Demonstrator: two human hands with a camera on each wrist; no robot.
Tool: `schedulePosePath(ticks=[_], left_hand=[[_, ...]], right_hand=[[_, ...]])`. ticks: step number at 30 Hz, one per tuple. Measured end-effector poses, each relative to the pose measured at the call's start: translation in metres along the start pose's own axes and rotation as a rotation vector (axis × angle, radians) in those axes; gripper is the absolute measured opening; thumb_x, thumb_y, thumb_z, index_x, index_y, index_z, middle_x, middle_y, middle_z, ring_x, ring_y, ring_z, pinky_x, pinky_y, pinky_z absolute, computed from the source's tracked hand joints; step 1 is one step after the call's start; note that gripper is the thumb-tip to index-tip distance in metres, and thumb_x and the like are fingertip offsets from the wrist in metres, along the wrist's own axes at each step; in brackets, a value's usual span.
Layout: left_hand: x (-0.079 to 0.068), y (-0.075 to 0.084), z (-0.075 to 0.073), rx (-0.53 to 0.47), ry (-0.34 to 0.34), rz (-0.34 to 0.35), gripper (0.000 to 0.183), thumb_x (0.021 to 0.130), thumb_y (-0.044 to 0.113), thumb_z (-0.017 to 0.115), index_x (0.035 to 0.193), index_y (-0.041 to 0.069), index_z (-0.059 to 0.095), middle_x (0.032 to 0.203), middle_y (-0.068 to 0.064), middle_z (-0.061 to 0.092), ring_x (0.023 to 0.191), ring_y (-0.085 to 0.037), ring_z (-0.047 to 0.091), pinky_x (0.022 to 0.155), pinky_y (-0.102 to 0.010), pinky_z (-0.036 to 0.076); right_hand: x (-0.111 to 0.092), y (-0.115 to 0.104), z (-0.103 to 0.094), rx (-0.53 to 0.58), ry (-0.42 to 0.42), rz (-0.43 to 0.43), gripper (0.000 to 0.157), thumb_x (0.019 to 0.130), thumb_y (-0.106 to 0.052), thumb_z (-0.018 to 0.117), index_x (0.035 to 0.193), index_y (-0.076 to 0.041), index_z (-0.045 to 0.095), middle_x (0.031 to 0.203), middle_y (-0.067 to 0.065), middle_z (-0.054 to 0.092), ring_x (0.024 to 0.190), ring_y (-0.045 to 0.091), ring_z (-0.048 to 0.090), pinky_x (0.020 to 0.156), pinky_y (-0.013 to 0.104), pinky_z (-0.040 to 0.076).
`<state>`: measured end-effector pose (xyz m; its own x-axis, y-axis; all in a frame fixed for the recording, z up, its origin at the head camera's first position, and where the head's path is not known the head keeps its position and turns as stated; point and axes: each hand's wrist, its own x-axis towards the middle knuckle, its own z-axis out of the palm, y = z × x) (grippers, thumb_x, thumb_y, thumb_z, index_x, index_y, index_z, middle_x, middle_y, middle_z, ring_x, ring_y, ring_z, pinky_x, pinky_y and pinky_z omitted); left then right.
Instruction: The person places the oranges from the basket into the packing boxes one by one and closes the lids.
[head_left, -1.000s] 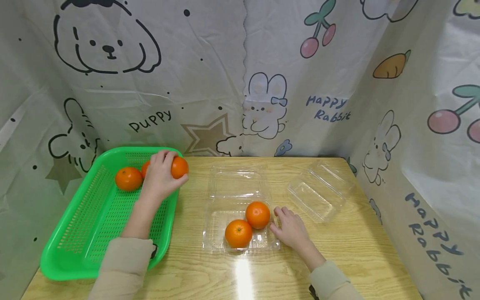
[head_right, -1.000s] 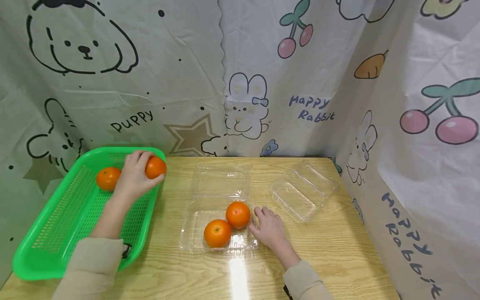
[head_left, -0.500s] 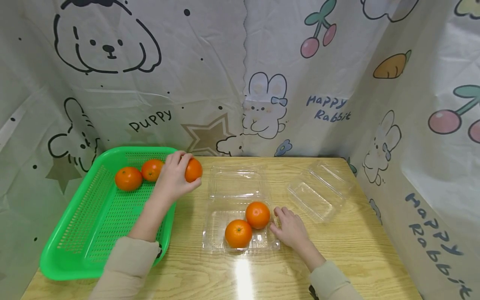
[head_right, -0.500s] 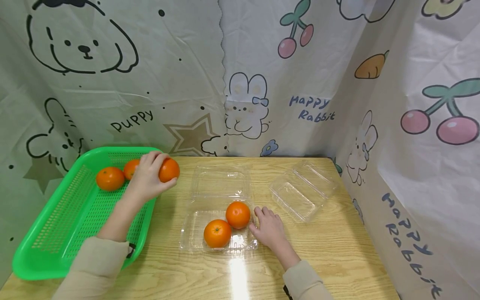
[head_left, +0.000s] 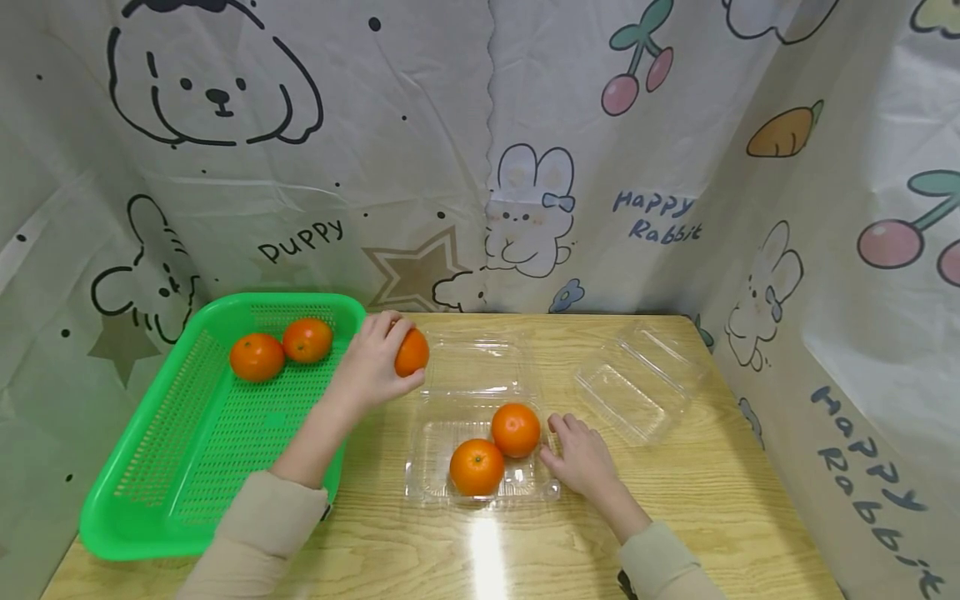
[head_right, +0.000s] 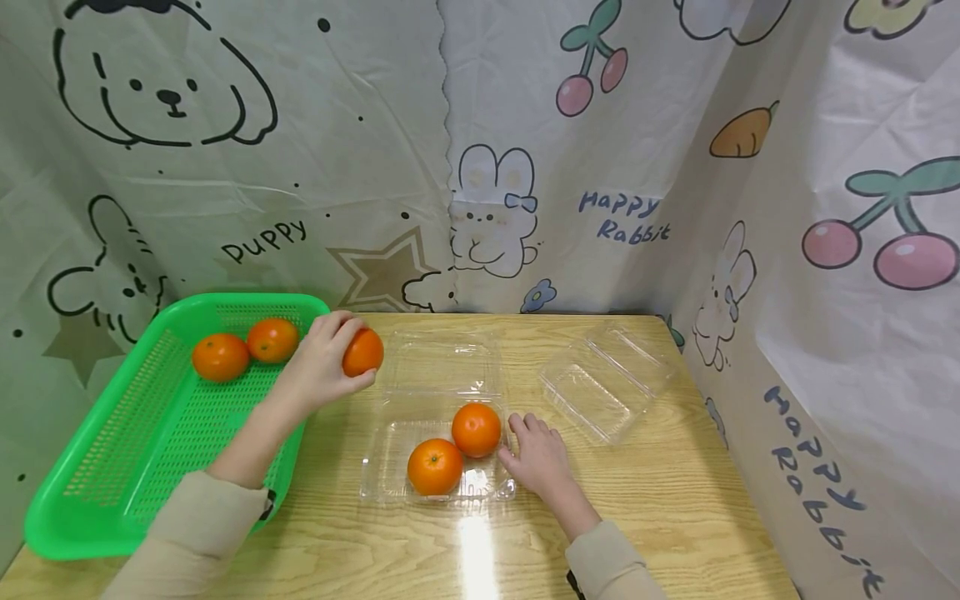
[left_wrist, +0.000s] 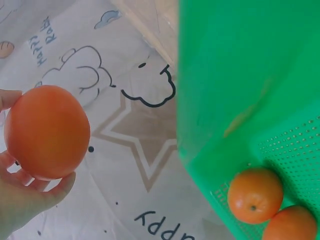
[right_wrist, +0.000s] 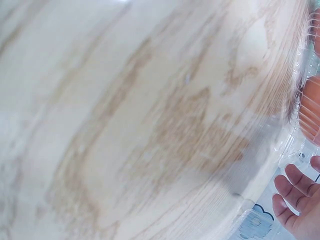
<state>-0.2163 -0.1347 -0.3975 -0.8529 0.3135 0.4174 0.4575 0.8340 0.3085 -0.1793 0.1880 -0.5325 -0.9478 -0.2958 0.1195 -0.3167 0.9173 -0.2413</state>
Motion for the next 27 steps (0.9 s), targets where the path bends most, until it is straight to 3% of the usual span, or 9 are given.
schedulePosePath(ticks=[16, 27], left_hand=[[0.002, 0.014, 0.017, 0.050, -0.094, 0.139, 0.058, 0.065, 0.029, 0.073, 0.113, 0.004, 0.054, 0.113, -0.016, 0.050, 0.103, -0.033, 0.046, 0.079, -0.047, 0.047], [-0.001, 0.023, 0.035, 0.076, -0.233, 0.245, 0.056, 0.066, 0.029, 0.074, 0.112, 0.007, 0.053, 0.112, -0.011, 0.048, 0.102, -0.028, 0.046, 0.072, -0.040, 0.050]], right_hand=[[0.000, 0.001, 0.001, -0.004, 0.014, -0.014, 0.031, 0.078, -0.034, 0.058, 0.100, -0.014, 0.051, 0.089, 0.003, 0.052, 0.079, 0.021, 0.052, 0.061, 0.034, 0.043], [0.000, 0.002, 0.001, -0.005, 0.022, -0.024, 0.031, 0.078, -0.033, 0.059, 0.100, -0.013, 0.051, 0.089, 0.004, 0.053, 0.079, 0.022, 0.052, 0.062, 0.036, 0.044]])
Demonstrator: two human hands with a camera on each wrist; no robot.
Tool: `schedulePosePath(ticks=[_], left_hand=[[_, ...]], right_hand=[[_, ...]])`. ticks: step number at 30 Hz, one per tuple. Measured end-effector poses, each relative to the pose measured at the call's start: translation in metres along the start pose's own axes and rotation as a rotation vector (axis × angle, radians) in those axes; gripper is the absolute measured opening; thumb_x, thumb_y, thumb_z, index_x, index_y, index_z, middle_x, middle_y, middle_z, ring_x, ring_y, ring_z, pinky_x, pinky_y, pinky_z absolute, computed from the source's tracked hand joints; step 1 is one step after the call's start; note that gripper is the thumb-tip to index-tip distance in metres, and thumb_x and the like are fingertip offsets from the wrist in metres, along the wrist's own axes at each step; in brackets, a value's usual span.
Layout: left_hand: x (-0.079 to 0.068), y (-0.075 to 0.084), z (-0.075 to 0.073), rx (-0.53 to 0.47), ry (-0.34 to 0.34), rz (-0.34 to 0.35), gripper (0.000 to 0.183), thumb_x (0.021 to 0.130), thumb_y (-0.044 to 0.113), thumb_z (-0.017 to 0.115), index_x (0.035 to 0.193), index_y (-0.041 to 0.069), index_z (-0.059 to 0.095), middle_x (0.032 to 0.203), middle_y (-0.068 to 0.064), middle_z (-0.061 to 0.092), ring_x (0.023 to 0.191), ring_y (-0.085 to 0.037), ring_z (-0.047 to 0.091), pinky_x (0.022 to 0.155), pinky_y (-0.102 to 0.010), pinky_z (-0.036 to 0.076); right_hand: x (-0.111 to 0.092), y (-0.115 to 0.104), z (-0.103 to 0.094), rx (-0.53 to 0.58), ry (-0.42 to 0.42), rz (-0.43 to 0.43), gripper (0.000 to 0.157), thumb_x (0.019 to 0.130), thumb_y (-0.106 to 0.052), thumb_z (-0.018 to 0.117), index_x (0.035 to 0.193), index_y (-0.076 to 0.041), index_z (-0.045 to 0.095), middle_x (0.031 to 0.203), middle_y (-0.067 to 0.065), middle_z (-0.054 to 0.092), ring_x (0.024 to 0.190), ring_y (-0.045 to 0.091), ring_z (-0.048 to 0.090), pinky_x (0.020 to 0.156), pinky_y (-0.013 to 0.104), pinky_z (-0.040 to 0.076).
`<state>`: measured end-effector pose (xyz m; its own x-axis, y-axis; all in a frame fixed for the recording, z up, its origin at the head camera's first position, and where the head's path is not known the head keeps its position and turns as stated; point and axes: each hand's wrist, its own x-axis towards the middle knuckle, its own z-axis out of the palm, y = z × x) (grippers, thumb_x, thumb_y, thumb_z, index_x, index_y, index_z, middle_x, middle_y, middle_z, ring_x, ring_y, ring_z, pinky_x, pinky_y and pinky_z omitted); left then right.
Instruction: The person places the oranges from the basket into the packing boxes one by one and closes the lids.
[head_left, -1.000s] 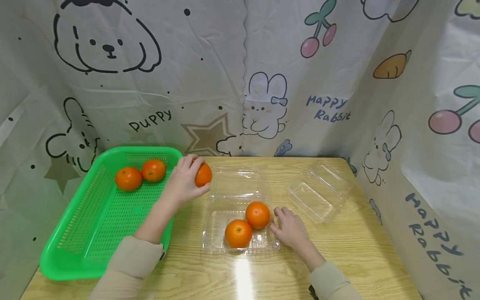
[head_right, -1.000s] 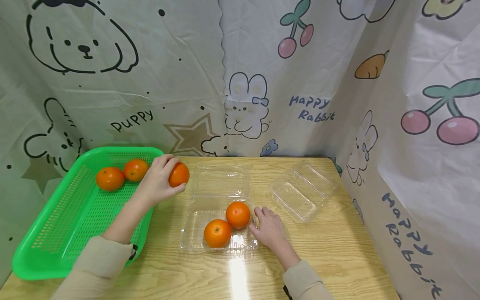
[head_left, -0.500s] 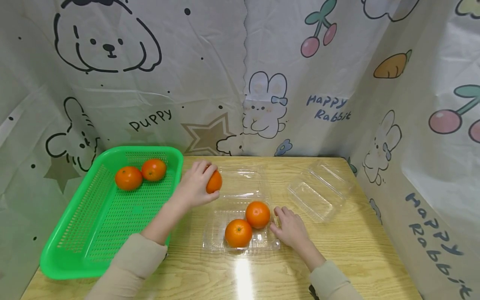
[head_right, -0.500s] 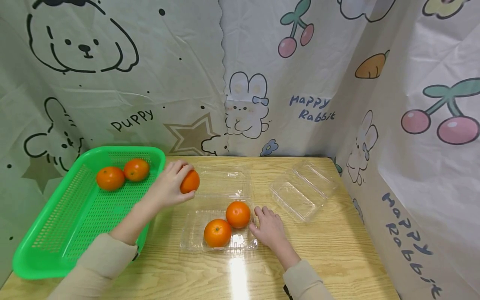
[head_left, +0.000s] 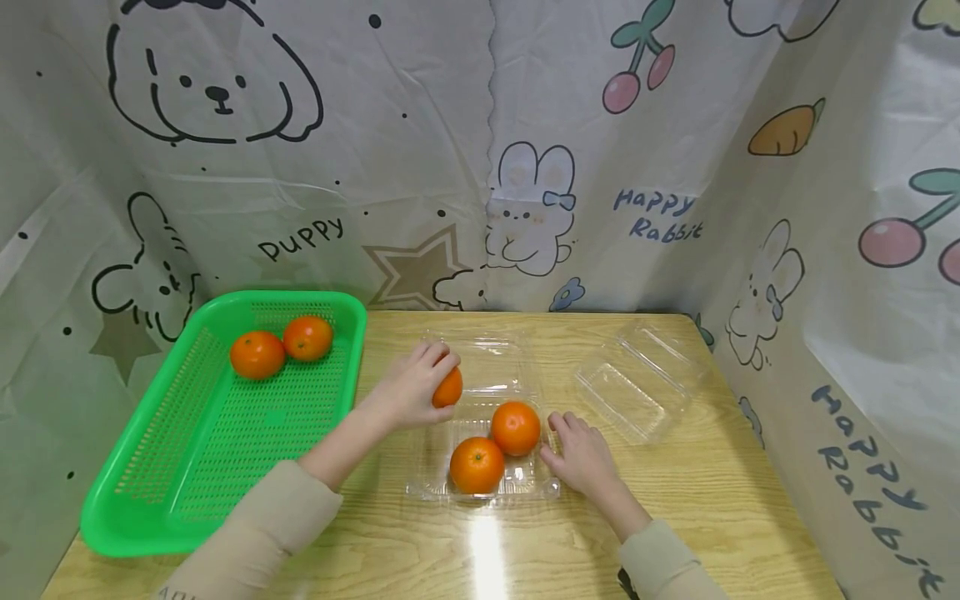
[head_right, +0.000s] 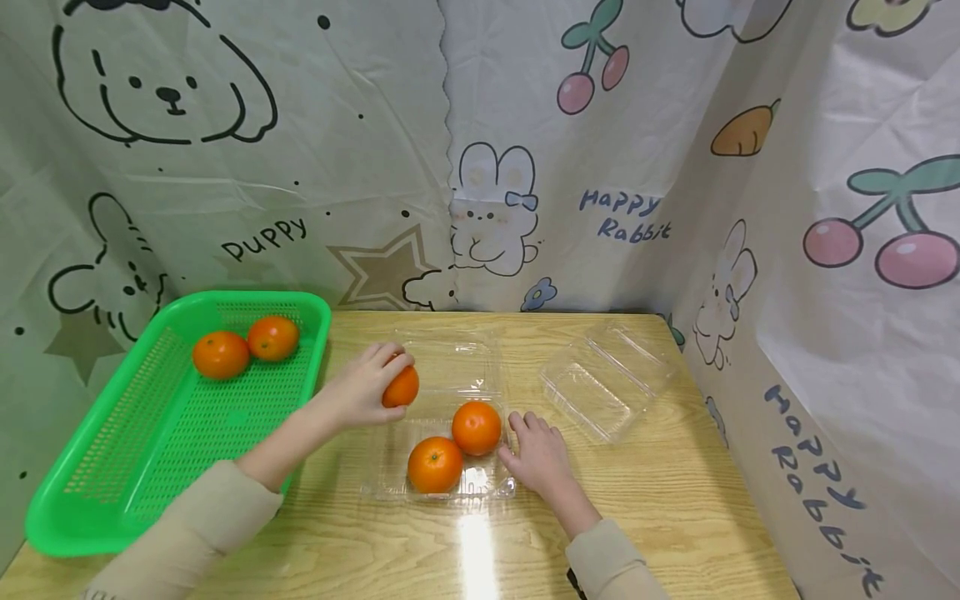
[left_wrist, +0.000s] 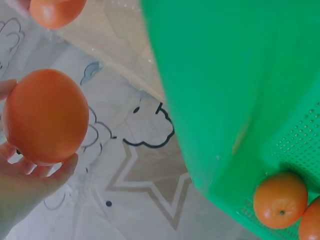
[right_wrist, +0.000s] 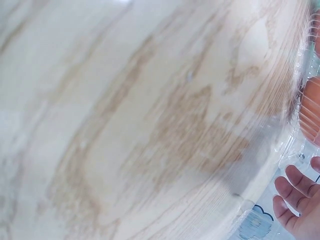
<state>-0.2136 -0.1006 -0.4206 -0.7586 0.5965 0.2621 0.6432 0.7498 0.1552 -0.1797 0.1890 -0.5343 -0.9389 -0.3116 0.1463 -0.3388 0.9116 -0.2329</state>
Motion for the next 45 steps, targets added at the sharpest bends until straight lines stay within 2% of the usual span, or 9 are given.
schedulePosePath(ticks=[6, 11, 22, 30, 37, 45], left_hand=[[0.000, 0.003, 0.008, -0.010, -0.076, 0.024, 0.059, 0.066, 0.030, 0.075, 0.115, 0.007, 0.053, 0.114, -0.011, 0.047, 0.106, -0.028, 0.044, 0.077, -0.042, 0.050], [-0.003, 0.002, 0.014, -0.009, -0.111, 0.048, 0.059, 0.067, 0.028, 0.075, 0.117, 0.005, 0.053, 0.116, -0.013, 0.048, 0.105, -0.029, 0.045, 0.080, -0.042, 0.049], [-0.008, -0.001, 0.031, 0.015, -0.226, 0.144, 0.061, 0.069, 0.032, 0.075, 0.119, 0.007, 0.052, 0.120, -0.012, 0.047, 0.108, -0.029, 0.044, 0.083, -0.046, 0.047], [-0.012, -0.003, 0.037, 0.026, -0.268, 0.228, 0.060, 0.069, 0.030, 0.074, 0.119, 0.006, 0.053, 0.121, -0.010, 0.048, 0.107, -0.025, 0.044, 0.084, -0.043, 0.048], [-0.012, -0.004, 0.041, 0.082, -0.332, 0.254, 0.064, 0.071, 0.034, 0.072, 0.125, 0.007, 0.050, 0.128, -0.012, 0.045, 0.115, -0.028, 0.043, 0.090, -0.046, 0.045], [-0.012, -0.004, 0.048, 0.089, -0.341, 0.273, 0.063, 0.069, 0.033, 0.074, 0.123, 0.008, 0.051, 0.127, -0.012, 0.046, 0.116, -0.028, 0.043, 0.091, -0.047, 0.045]], right_hand=[[0.000, 0.000, -0.001, -0.001, 0.001, 0.002, 0.031, 0.077, -0.033, 0.058, 0.100, -0.013, 0.051, 0.089, 0.003, 0.052, 0.078, 0.021, 0.052, 0.061, 0.034, 0.043], [0.001, 0.000, 0.000, -0.002, -0.002, 0.005, 0.031, 0.077, -0.033, 0.058, 0.100, -0.013, 0.051, 0.089, 0.003, 0.052, 0.079, 0.022, 0.052, 0.061, 0.034, 0.043], [0.001, 0.000, 0.001, 0.003, -0.007, 0.008, 0.030, 0.078, -0.033, 0.058, 0.100, -0.014, 0.052, 0.089, 0.003, 0.053, 0.079, 0.021, 0.052, 0.061, 0.035, 0.043], [0.001, 0.000, 0.001, 0.009, -0.012, 0.012, 0.030, 0.078, -0.033, 0.058, 0.101, -0.014, 0.051, 0.090, 0.003, 0.053, 0.080, 0.022, 0.052, 0.062, 0.034, 0.043], [0.002, 0.001, 0.001, 0.014, -0.021, 0.009, 0.032, 0.079, -0.033, 0.058, 0.103, -0.013, 0.052, 0.091, 0.004, 0.053, 0.081, 0.022, 0.053, 0.063, 0.034, 0.043], [0.002, 0.001, 0.002, 0.015, -0.014, 0.007, 0.031, 0.079, -0.033, 0.058, 0.103, -0.014, 0.052, 0.091, 0.003, 0.053, 0.081, 0.021, 0.053, 0.063, 0.034, 0.043]])
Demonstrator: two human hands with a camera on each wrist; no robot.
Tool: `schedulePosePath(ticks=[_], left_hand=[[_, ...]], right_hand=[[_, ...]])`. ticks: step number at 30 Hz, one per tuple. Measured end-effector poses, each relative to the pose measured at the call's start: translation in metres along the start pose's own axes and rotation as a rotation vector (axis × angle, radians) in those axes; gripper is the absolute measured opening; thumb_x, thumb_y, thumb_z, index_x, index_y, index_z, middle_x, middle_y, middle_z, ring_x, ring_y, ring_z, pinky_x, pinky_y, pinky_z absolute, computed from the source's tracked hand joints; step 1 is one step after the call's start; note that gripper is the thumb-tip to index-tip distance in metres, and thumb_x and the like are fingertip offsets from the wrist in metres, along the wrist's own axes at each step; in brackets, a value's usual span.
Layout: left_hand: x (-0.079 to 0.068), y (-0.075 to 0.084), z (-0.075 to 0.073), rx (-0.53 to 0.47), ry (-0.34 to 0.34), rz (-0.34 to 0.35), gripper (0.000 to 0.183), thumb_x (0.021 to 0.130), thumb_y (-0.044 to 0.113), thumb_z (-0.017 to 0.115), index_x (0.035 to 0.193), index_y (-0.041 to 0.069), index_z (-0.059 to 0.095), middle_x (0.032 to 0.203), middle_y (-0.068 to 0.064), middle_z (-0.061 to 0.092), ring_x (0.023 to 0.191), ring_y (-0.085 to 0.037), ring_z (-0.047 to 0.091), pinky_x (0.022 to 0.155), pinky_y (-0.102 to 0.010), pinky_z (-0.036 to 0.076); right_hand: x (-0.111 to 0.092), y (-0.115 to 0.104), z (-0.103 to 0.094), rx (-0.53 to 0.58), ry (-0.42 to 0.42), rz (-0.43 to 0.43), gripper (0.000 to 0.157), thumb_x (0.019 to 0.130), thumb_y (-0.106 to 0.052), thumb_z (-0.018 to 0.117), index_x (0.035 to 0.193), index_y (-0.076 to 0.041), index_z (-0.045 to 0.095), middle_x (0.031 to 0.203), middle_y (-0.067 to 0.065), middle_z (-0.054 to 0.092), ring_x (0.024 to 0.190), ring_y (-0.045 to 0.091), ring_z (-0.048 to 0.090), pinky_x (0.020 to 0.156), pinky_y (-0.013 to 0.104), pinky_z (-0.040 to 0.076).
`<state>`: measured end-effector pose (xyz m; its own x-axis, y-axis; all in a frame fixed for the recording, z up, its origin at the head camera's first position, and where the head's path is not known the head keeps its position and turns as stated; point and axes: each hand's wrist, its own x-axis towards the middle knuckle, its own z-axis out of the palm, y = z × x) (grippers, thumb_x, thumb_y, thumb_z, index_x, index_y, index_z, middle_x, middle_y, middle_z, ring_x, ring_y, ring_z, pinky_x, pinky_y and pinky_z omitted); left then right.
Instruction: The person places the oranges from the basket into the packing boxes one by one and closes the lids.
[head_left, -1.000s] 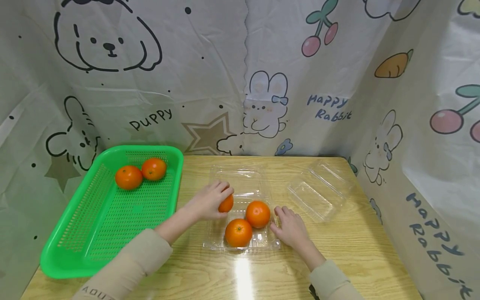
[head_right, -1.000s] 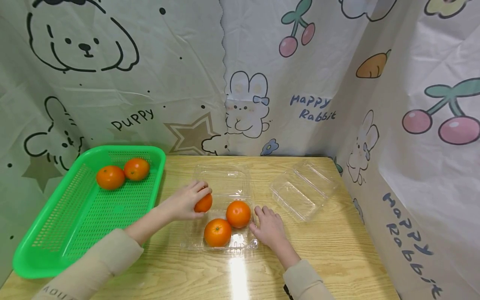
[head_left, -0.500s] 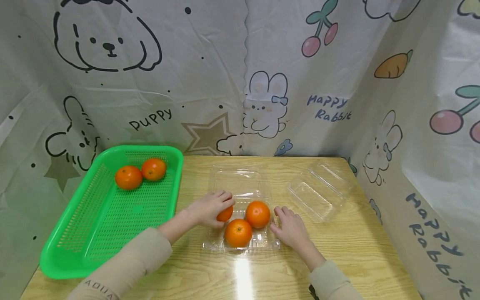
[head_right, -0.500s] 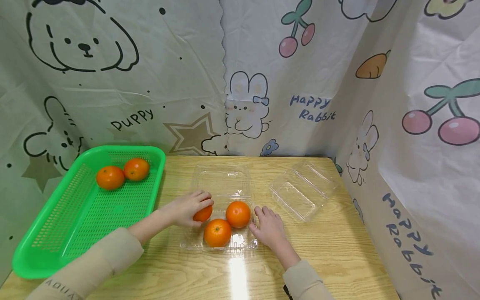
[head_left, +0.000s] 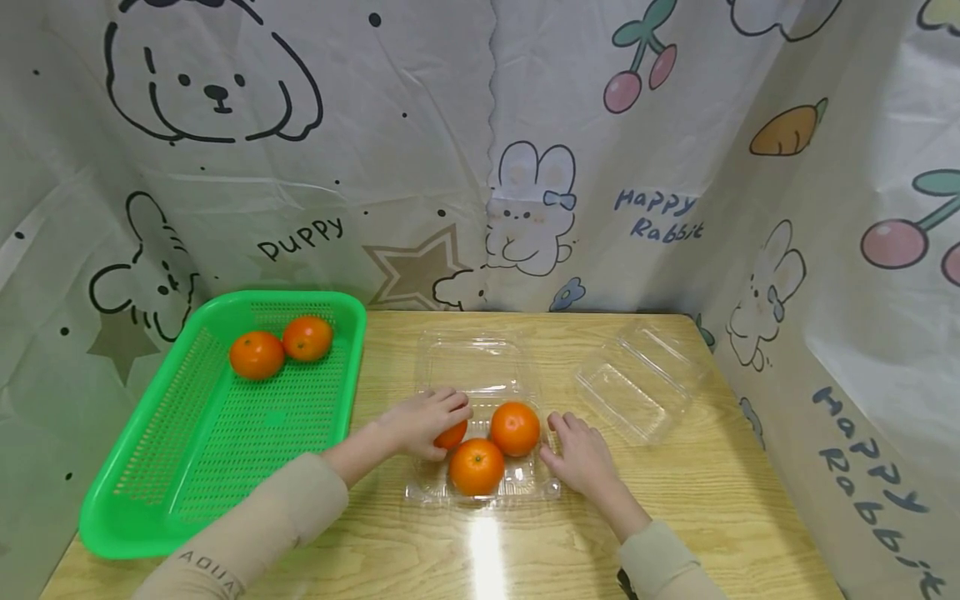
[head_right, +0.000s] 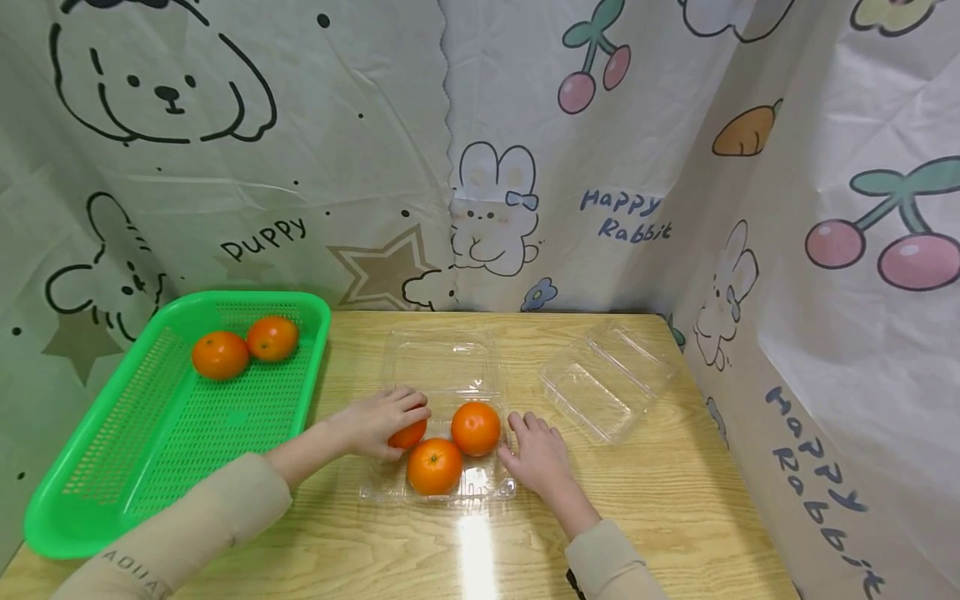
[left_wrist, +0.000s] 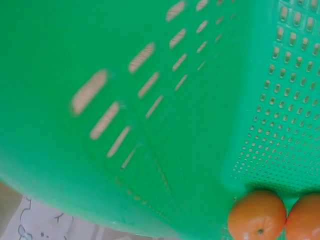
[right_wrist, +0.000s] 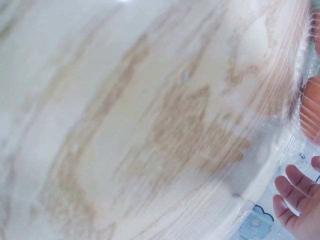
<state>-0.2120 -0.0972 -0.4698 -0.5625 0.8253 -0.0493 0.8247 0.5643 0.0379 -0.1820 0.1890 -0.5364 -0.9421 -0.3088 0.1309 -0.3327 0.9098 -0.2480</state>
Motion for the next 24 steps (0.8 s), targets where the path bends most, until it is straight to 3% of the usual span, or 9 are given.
schedulePosePath(ticks=[9, 24], left_hand=[[0.003, -0.001, 0.008, 0.042, 0.032, 0.040, 0.060, 0.068, 0.034, 0.075, 0.117, 0.009, 0.052, 0.122, -0.010, 0.048, 0.112, -0.027, 0.045, 0.091, -0.044, 0.045], [0.003, 0.001, 0.014, 0.085, -0.025, 0.047, 0.063, 0.072, 0.034, 0.073, 0.125, 0.009, 0.050, 0.127, -0.010, 0.048, 0.119, -0.030, 0.043, 0.096, -0.047, 0.040]], right_hand=[[0.000, 0.000, 0.000, 0.003, 0.003, 0.002, 0.031, 0.078, -0.033, 0.058, 0.102, -0.014, 0.052, 0.090, 0.003, 0.053, 0.080, 0.021, 0.053, 0.062, 0.034, 0.043], [0.000, 0.000, 0.001, -0.004, -0.011, 0.014, 0.031, 0.079, -0.033, 0.057, 0.104, -0.014, 0.052, 0.093, 0.004, 0.053, 0.083, 0.022, 0.053, 0.066, 0.036, 0.044]])
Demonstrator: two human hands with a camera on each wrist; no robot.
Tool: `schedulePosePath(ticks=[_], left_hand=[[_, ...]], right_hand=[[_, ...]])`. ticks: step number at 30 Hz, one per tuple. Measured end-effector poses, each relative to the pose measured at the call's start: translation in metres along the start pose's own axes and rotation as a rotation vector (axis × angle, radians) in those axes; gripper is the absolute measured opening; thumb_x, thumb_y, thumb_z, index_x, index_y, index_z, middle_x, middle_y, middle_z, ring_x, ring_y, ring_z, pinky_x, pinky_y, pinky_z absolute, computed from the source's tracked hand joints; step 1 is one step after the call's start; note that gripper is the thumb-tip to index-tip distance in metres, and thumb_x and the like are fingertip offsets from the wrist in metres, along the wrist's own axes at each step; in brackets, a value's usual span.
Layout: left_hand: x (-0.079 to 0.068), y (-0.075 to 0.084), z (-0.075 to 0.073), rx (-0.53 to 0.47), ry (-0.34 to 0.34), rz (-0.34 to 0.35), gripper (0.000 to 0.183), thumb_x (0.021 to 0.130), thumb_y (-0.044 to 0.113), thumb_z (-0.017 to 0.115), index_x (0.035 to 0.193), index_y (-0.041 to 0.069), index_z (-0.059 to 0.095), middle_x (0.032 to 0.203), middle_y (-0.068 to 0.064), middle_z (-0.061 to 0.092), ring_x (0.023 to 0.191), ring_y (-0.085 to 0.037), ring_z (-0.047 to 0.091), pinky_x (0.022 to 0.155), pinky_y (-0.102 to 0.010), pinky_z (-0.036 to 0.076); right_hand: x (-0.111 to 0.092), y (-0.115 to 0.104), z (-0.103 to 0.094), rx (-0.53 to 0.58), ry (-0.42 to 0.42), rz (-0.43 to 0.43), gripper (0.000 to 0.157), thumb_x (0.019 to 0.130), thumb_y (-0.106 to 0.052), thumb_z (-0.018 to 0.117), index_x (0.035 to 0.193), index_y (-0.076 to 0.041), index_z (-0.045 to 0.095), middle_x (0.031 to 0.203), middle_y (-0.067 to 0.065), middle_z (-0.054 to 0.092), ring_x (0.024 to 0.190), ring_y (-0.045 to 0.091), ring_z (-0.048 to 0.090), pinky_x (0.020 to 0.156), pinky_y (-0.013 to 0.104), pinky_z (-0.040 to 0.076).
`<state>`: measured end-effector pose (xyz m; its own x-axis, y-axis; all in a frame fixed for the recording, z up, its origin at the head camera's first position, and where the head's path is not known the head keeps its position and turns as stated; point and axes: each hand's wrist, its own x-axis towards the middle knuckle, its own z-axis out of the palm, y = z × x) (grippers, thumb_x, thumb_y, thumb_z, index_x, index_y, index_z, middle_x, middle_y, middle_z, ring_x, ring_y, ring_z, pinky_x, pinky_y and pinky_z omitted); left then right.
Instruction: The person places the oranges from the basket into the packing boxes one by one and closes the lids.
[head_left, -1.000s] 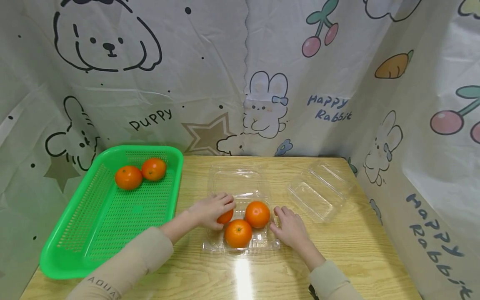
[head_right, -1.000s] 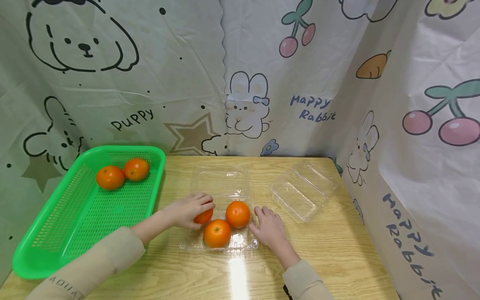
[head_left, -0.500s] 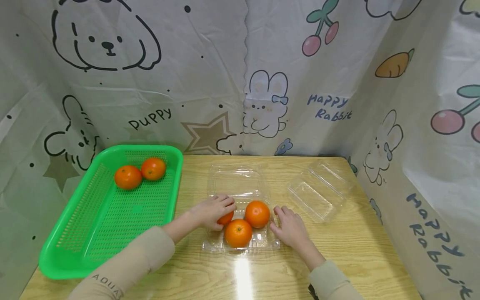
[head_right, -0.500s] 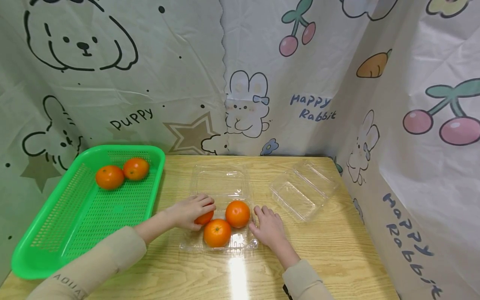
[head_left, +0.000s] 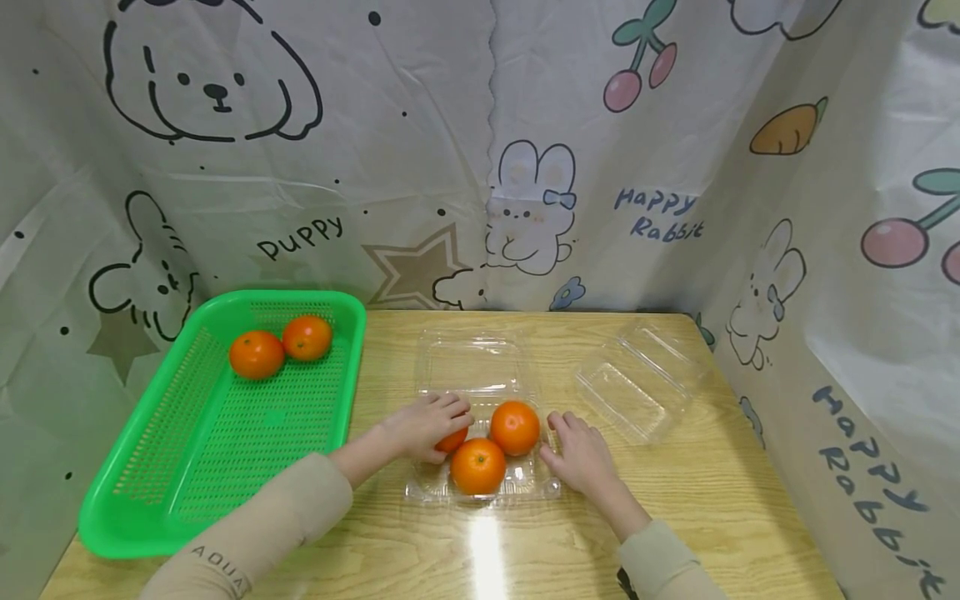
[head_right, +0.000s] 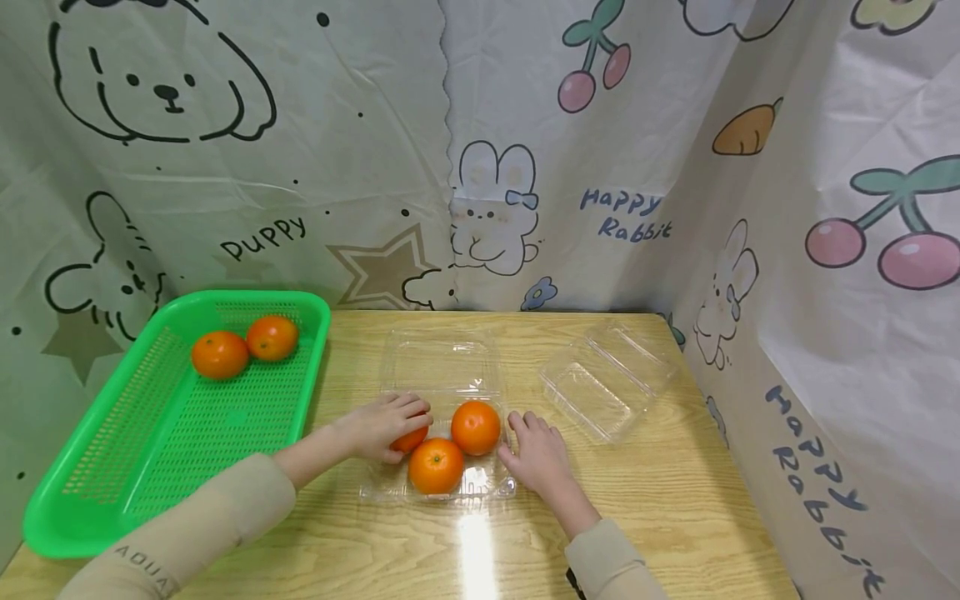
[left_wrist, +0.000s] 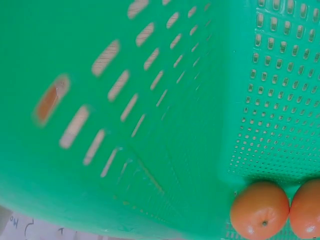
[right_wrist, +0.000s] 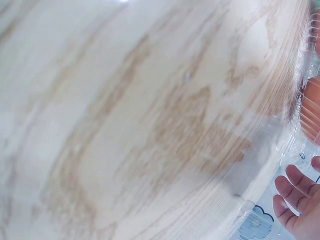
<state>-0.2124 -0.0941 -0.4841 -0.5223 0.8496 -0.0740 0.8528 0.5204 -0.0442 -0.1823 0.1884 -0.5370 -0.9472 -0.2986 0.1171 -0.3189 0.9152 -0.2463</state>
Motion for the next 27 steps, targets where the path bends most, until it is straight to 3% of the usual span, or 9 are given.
schedulePosePath(ticks=[27], left_hand=[[0.0022, 0.0011, 0.0053, 0.016, -0.017, -0.001, 0.061, 0.073, 0.034, 0.072, 0.125, 0.012, 0.050, 0.127, -0.007, 0.049, 0.119, -0.027, 0.042, 0.097, -0.042, 0.038]], right_hand=[[-0.0001, 0.0000, 0.0009, -0.008, -0.001, 0.001, 0.031, 0.079, -0.034, 0.057, 0.103, -0.015, 0.051, 0.092, 0.003, 0.053, 0.082, 0.021, 0.053, 0.064, 0.035, 0.043]])
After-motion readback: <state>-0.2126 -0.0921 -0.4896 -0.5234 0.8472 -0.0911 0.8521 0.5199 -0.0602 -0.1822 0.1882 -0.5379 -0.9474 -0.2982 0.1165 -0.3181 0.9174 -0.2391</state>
